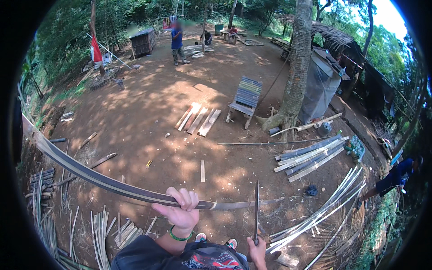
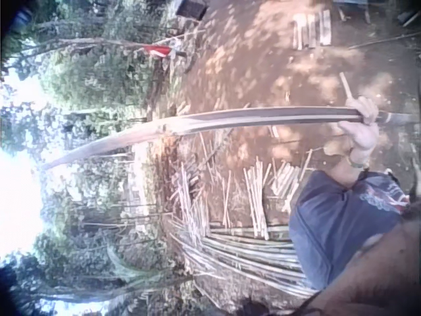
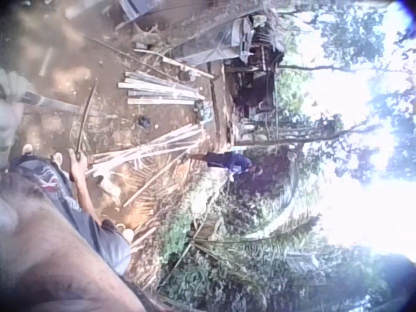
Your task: The person uses a machete to shave and smooth a long, thin strip of bamboo. They hold the bamboo strip with their left hand and repeatedly strike the surface with the machete in their right hand to remove the outer layer and refine the shape.
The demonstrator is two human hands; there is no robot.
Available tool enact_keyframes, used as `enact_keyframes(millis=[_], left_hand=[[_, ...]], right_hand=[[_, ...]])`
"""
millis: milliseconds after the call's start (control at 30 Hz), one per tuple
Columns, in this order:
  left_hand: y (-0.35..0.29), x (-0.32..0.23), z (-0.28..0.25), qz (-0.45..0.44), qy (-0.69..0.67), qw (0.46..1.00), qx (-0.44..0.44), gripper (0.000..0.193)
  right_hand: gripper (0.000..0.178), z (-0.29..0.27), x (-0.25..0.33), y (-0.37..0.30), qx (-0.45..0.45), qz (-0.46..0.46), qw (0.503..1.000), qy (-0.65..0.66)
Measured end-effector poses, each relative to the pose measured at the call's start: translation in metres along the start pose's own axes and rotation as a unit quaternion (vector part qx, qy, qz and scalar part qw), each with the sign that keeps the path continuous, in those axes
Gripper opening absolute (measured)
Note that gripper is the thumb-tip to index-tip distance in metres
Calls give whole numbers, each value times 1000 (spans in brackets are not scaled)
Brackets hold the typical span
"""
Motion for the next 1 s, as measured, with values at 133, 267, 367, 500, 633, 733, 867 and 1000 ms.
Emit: enact_keyframes(millis=[133, 267, 367, 500, 633, 733, 867, 1000], left_hand=[[-16, -5, 0, 3, 13, 1000, 3, 63], [-32, -8, -5, -2, 10, 1000, -6, 60], [-42, -15, -3, 7, 25, 999, -18, 59], [-53, -27, 1, 27, 37, 999, -14, 57], [-70, -28, 8, 53, 33, 997, -35, 55], [-73, -32, 13, 63, 13, 998, -12, 53], [-80, -28, 23, 34, -99, 991, -84, 38], [-69, -25, 44, -18, -65, 996, 53, 35]], right_hand=[[32, 11, 39, -12, 8, -63, 992, -114], [34, 24, 96, -44, 54, -83, 991, -87], [31, 26, 131, -72, -1, -134, 983, -128], [38, 40, 126, -92, -5, -314, 933, -177], [42, 56, 94, -84, 165, -307, 924, -158], [46, 52, 87, -93, 191, -398, 857, -266], [41, 19, 66, -65, 79, -281, 904, -312], [34, -9, 41, -60, -87, -261, 900, -338]])
Point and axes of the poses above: each hand's wrist, its own y-axis towards the middle knuckle, its own z-axis out of the palm, x = y × z, the point moved 10 cm from there along y, towards the middle knuckle, and after that the axes turned 6 degrees about -y, right-handed, at the moved point
